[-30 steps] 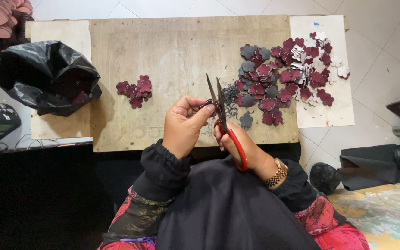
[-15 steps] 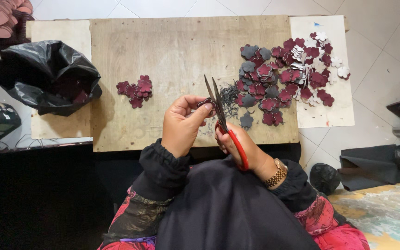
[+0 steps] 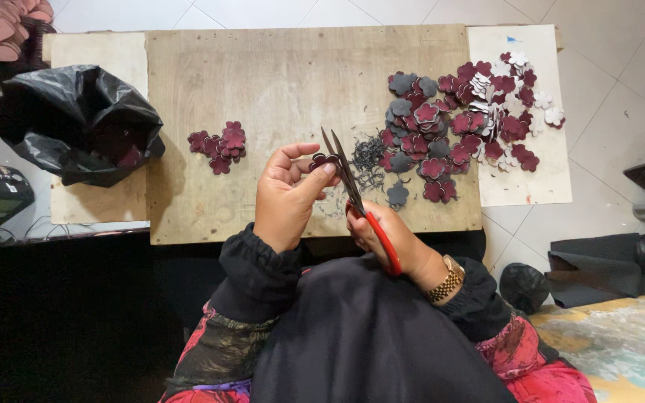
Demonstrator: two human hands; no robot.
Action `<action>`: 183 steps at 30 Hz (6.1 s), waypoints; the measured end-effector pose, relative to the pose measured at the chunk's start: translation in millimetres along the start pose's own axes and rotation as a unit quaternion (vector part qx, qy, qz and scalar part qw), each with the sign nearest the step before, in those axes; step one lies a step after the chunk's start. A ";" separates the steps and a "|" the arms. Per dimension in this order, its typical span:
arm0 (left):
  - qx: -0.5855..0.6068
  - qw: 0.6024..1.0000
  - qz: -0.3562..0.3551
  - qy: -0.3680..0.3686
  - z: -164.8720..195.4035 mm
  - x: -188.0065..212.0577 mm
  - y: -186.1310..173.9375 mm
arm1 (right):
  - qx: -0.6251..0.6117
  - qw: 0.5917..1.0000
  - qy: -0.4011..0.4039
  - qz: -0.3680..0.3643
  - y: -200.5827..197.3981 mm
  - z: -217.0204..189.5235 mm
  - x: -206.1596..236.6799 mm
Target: The person trims the edges of small flower-shaped fabric pieces using red-handled scissors. They hold each piece in the left hand and carefully cut along the perimeter with the right hand, then place the finished pieces on the table. The process is repeated for multiple pieces.
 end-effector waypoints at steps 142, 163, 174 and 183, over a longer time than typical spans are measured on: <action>0.037 0.999 -0.028 0.018 0.4 1.6 -0.5 | 0.049 0.998 -0.027 -0.023 3.1 -14.7 -1.7; -0.012 1.000 -0.020 -0.003 -2.6 1.7 -5.0 | 0.061 0.997 -0.038 -0.031 -0.7 -9.4 -1.4; -0.013 1.000 -0.026 0.002 -8.3 2.2 1.9 | 0.104 0.993 -0.057 -0.014 0.0 -14.9 -4.6; -0.008 1.000 -0.012 0.010 -7.6 3.5 6.9 | 0.154 0.985 -0.083 -0.003 -3.3 -20.8 -6.1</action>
Point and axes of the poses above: each hand's wrist, its own x-axis away from the middle knuckle, its own y-axis out of the palm, z = x × y, the point moved 9 cm from there along -x, towards the middle knuckle, and after that the axes turned 6 degrees about -y, right-handed, at the moved point
